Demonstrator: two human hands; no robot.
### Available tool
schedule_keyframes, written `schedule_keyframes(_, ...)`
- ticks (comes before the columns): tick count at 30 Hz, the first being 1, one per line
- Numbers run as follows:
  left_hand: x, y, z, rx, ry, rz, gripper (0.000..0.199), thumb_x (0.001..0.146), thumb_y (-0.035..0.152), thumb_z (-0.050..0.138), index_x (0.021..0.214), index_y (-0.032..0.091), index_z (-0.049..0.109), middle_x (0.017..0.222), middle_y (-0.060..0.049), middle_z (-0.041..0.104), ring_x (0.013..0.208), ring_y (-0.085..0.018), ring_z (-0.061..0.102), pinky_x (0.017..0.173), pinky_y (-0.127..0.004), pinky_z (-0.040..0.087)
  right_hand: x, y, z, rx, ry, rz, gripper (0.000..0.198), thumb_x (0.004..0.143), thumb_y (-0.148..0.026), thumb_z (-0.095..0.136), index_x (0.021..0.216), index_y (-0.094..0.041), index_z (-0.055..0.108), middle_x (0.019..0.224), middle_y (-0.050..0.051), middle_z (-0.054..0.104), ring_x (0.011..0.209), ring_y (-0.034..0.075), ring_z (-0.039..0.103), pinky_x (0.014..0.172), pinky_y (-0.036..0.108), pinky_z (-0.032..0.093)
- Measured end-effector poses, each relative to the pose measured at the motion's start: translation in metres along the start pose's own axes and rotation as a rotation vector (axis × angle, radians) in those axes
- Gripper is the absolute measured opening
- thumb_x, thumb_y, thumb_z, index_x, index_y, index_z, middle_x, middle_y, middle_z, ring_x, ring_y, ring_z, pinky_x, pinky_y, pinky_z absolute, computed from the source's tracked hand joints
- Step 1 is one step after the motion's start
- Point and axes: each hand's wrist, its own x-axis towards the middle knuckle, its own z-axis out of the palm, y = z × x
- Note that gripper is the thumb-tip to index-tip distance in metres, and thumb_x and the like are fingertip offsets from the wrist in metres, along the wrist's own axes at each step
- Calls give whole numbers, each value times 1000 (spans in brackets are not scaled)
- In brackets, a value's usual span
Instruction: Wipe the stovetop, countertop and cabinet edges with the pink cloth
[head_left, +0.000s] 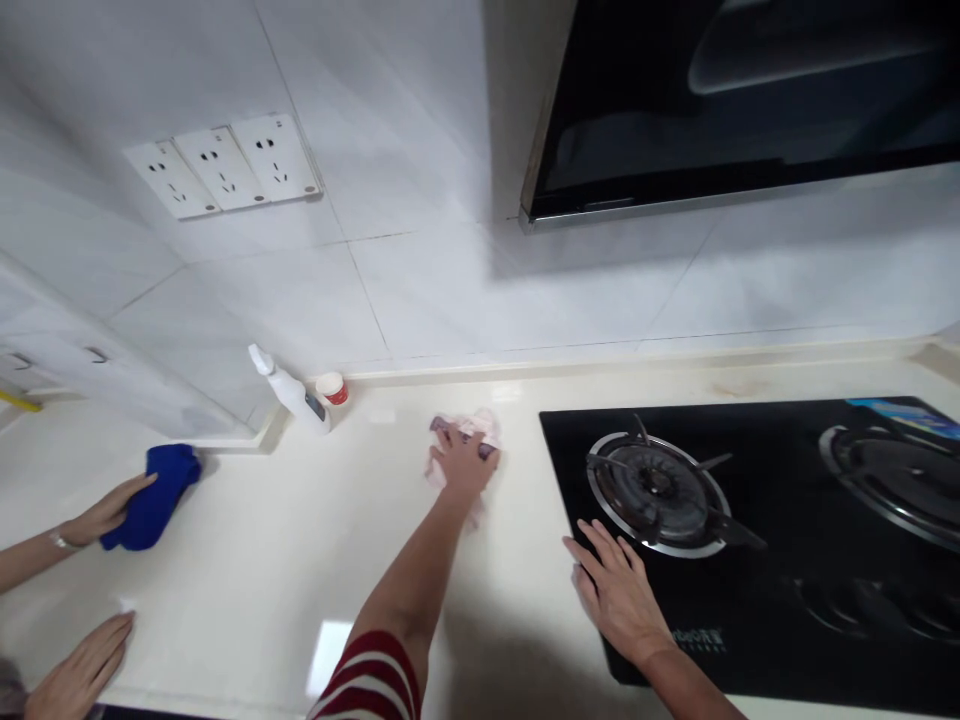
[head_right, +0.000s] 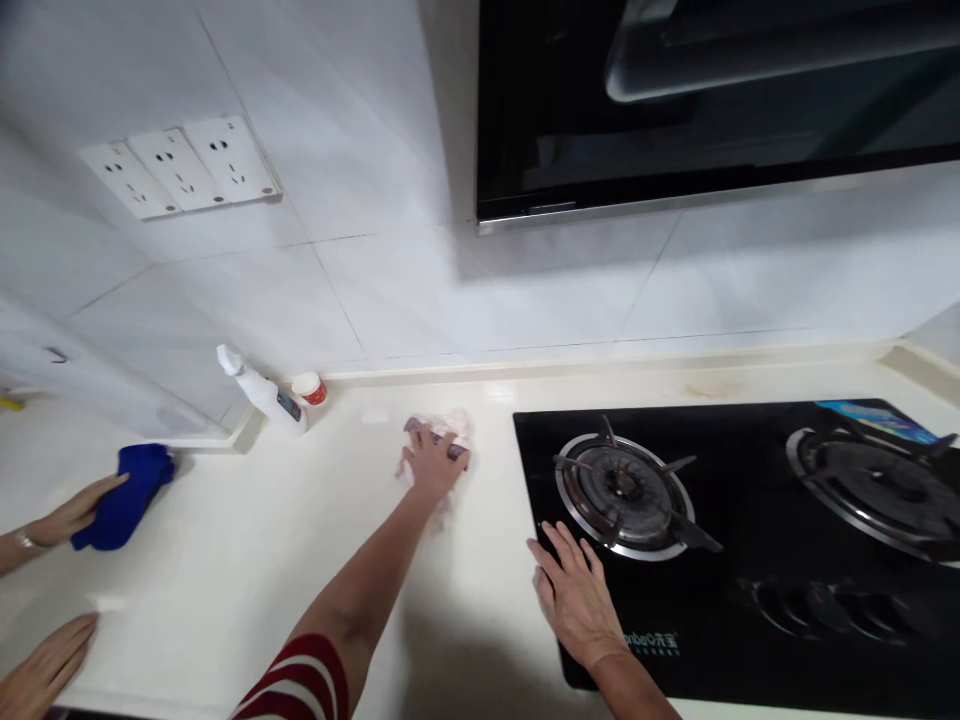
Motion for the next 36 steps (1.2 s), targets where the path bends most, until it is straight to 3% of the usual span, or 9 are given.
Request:
schedule_keyframes(3, -51, 28, 30, -70, -20, 274, 47, 82, 54, 67, 125, 37, 69, 159, -8, 37, 148, -44, 22, 115, -72, 19, 0, 0, -1, -3, 5, -1, 40, 94, -28, 46, 130, -27, 65, 150, 7, 52, 145, 27, 39, 116, 51, 31)
schedule_keyframes(5, -99, 32, 46, -115, 4, 415, 42, 83, 52, 66, 123, 37, 70, 159, -7, 36, 149, -42, 21, 117, -71, 18, -1, 0, -1, 4, 0, -5, 39, 94, -28, 46, 127, -26, 66, 150, 8, 52, 145, 27, 39, 116, 51, 30)
schedule_keyframes(9, -182, 1, 47, -136, 7, 503, 43, 86, 50, 63, 128, 38, 67, 161, -6, 36, 150, -40, 22, 117, -69, 20, -3, 2, 0, 22, -13, -13, 34, 94, -27, 44, 117, -25, 70, 151, 8, 51, 146, 27, 38, 117, 51, 29)
schedule_keyframes(13, -208, -59, 14, -53, 5, 350, 47, 83, 42, 69, 130, 39, 66, 159, -5, 40, 149, -39, 26, 117, -66, 23, -5, 3, 4, 43, 16, 8, 38, 95, -31, 43, 124, -26, 68, 151, 8, 52, 145, 27, 39, 117, 52, 29)
schedule_keyframes(20, -155, -158, -60, 158, 147, -172, 48, 87, 37, 62, 134, 32, 64, 157, -12, 42, 146, -37, 34, 114, -58, 33, -7, 2, 5, 52, 35, 9, 41, 95, -33, 41, 125, -26, 68, 149, 7, 53, 145, 27, 40, 117, 52, 29)
schedule_keyframes(24, -151, -188, -77, 180, 177, -319, 47, 90, 37, 58, 136, 28, 62, 157, -14, 41, 146, -36, 34, 114, -57, 35, -7, 3, 4, 49, 50, -6, 41, 96, -34, 40, 124, -25, 69, 148, 8, 54, 144, 27, 41, 117, 51, 30)
schedule_keyframes(27, -192, -198, -72, 195, 211, -319, 45, 92, 37, 56, 135, 26, 62, 157, -13, 41, 147, -35, 34, 115, -56, 35, -8, 4, 5, 43, 48, -4, 42, 97, -35, 38, 123, -24, 69, 148, 9, 54, 144, 27, 41, 117, 51, 30)
schedule_keyframes(33, -317, -226, -56, 269, 348, -191, 38, 90, 34, 54, 124, 30, 69, 152, -9, 48, 143, -35, 40, 109, -54, 42, -7, 2, 7, 46, 35, 4, 41, 95, -33, 40, 124, -24, 68, 149, 8, 53, 144, 27, 40, 117, 52, 29)
schedule_keyframes(36, -338, -237, -55, 288, 432, -202, 33, 87, 36, 54, 115, 33, 71, 143, -7, 56, 136, -35, 48, 105, -55, 44, -6, 1, 8, 43, 39, 13, 41, 94, -33, 42, 124, -24, 68, 149, 9, 53, 144, 28, 39, 117, 53, 29)
